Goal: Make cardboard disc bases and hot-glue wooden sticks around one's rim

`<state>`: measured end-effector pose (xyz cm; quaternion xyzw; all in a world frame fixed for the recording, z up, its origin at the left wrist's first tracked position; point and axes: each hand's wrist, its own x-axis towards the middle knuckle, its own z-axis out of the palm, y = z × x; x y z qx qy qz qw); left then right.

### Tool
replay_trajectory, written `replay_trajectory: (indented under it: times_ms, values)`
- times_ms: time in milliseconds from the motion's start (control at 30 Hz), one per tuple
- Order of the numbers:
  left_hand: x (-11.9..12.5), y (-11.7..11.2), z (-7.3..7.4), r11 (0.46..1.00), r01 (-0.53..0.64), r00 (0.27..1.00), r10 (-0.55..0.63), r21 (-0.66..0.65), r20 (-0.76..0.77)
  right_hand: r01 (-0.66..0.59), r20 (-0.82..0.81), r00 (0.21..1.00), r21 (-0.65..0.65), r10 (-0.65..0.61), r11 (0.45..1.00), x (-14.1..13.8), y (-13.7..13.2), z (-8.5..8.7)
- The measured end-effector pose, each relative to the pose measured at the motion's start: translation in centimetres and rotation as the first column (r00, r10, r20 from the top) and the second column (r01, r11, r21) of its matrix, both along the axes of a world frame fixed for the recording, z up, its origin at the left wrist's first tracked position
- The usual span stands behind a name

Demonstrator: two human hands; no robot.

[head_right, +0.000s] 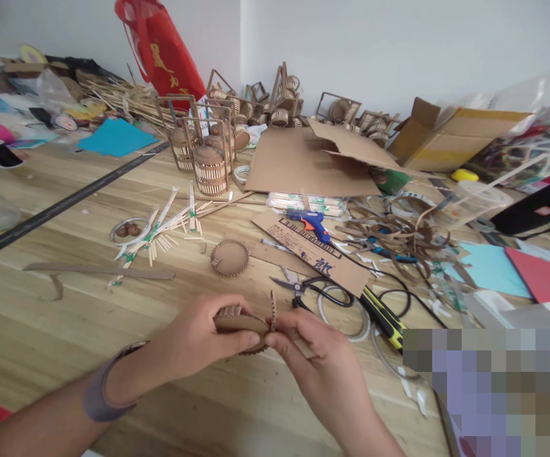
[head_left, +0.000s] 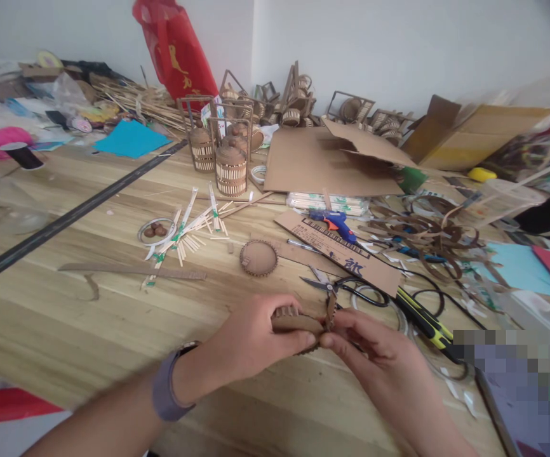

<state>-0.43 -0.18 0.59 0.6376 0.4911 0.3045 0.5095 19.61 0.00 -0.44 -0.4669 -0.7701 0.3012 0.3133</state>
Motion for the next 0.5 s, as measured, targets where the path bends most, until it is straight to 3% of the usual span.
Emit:
replay_trajectory:
  times_ms: [100,267,500]
  values:
    - [-0.09,-0.12,0.30,0.999,-0.033,0.996,0.031,0.022,0.085,0.014,-0.062,0.998,-0.094,-0.020,0.995,-0.05,-0.07,-0.18]
    - [-0.21,-0.20,0.43,0.995,-0.068,0.995,0.062,0.074,0.079,0.019,-0.199,0.978,-0.209,-0.061,0.978,-0.13,0.03,-0.35]
    - [-0.28,-0.24,0.58,0.991,-0.090,0.992,0.081,0.095,0.096,0.059,-0.254,0.960,-0.215,-0.114,0.975,-0.31,-0.05,-0.28]
